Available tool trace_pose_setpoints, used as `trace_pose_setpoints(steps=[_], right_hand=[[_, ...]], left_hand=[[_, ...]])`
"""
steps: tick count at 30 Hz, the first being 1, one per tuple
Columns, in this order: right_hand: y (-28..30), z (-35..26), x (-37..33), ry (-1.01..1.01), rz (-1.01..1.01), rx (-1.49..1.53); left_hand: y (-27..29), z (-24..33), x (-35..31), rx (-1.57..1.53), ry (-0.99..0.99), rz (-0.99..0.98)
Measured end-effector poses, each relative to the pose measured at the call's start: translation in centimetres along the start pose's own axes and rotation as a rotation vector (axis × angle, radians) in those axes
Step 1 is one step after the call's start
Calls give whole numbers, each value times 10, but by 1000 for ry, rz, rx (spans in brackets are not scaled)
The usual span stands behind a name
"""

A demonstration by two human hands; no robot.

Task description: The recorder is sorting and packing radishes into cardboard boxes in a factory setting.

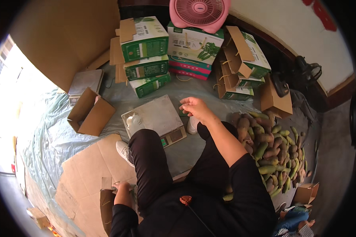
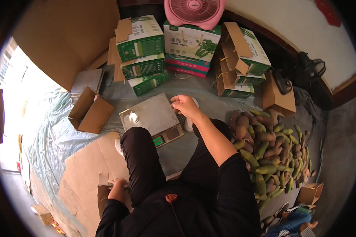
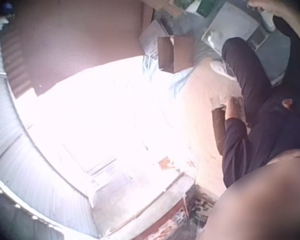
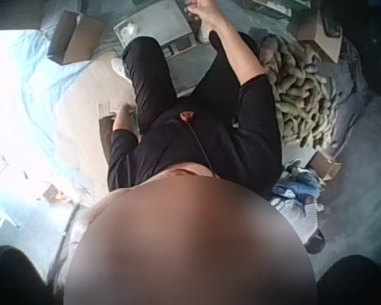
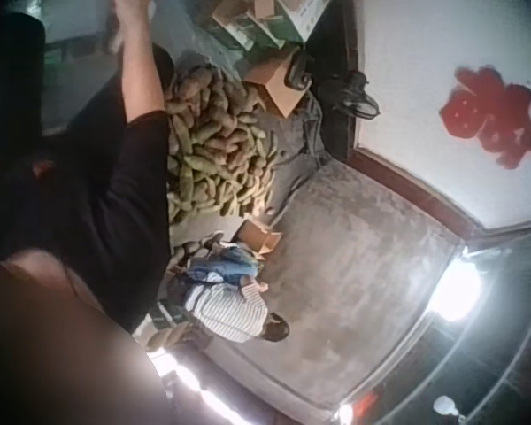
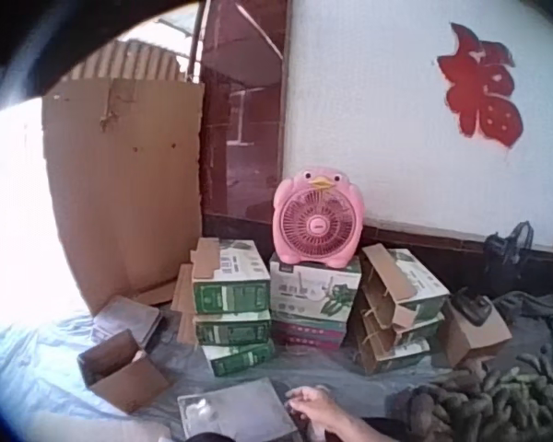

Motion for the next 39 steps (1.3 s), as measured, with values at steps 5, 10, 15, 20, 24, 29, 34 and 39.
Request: trace_pose_setpoints(steps=[5,10,15,20,24,29,34,39], right_hand=[[26,25,-7,-64,94,1],[13,28,-6,-27,-9,13],[1,34,-2,-2,-39,28],[2,39,0,-15,-108,-41],[2,41,0,-5,-107,-88],[-12,37,5,27,-146,-63],[-14,42,7,87,-148,-18],[0,7,-7,138,-152,45]], left_hand=[[115,-20,-19,-213,156,-691],[100,-21,-53,-312,94,-555],[34,5,-97,-471,31,-196],[-1,3,-117,-614,18,-252],[-16,-10,-125,-748,13,-299],[-20,-32,-129,-922,20,-340],[-11,-52,-128,-1093,14,-370],[2,-76,-123,-1252,11,-411]])
Point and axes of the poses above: each hand's wrist, its own x-axis towards the middle knuckle, its own y-axis out of the back of the hand, z = x × y, the point moved 2 cm from there along x, towards the middle knuckle, and after that the axes turned 9 degrees about y, right-handed, at the moved point
